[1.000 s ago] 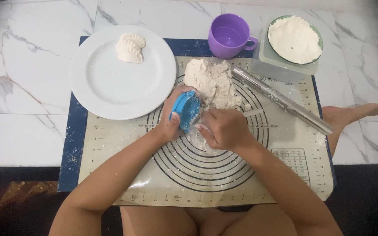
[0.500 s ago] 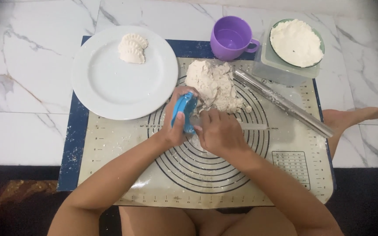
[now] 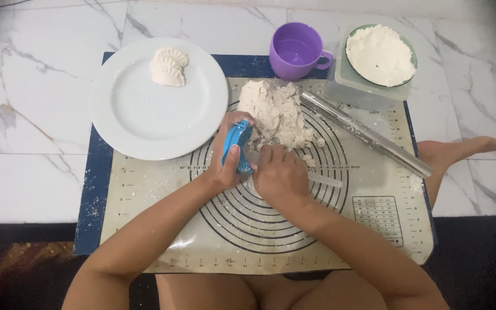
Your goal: Preparing and shaping dumplings from dough using a rolling pin and a plastic mold.
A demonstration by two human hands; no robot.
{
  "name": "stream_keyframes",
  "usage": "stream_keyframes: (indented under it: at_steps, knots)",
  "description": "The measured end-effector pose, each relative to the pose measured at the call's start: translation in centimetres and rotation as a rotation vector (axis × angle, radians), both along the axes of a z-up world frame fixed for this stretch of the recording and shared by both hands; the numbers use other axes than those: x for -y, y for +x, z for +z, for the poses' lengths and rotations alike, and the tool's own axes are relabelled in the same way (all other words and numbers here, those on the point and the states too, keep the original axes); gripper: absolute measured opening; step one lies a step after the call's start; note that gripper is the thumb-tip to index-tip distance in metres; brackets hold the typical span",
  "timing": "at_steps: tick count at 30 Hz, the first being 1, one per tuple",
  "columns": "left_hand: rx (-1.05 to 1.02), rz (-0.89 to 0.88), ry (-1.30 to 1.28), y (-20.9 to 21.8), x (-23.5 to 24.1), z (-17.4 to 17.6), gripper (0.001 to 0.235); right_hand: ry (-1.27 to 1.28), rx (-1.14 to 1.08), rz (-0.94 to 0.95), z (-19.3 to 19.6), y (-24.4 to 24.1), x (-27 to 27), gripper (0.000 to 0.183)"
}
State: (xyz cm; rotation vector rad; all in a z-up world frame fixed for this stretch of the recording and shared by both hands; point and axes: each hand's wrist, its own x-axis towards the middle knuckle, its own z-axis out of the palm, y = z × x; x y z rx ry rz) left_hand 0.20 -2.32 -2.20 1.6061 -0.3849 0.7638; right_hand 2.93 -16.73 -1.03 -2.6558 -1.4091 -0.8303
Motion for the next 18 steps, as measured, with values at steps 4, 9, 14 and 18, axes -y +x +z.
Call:
stream_keyframes:
  at_steps: [4,9,14,18]
  knots:
    - [-0.008,0.002,-0.014,-0.2,0.2,0.6,0.052,0.017,-0.033,-0.001,0.0,-0.2,0.0,0.03]
    - [-0.025,0.044,0.013,-0.4,0.0,0.8,0.055,0.034,0.012,0.006,-0.2,0.0,-0.1,0.031]
    - [-0.044,0.102,0.029,-0.4,0.2,0.7,0.056,0.052,0.061,-0.006,-1.3,0.2,-0.3,0.035]
    - [-0.053,0.187,0.038,-0.6,0.8,1.0,0.052,0.057,0.097,-0.031,-1.9,0.4,-0.7,0.027]
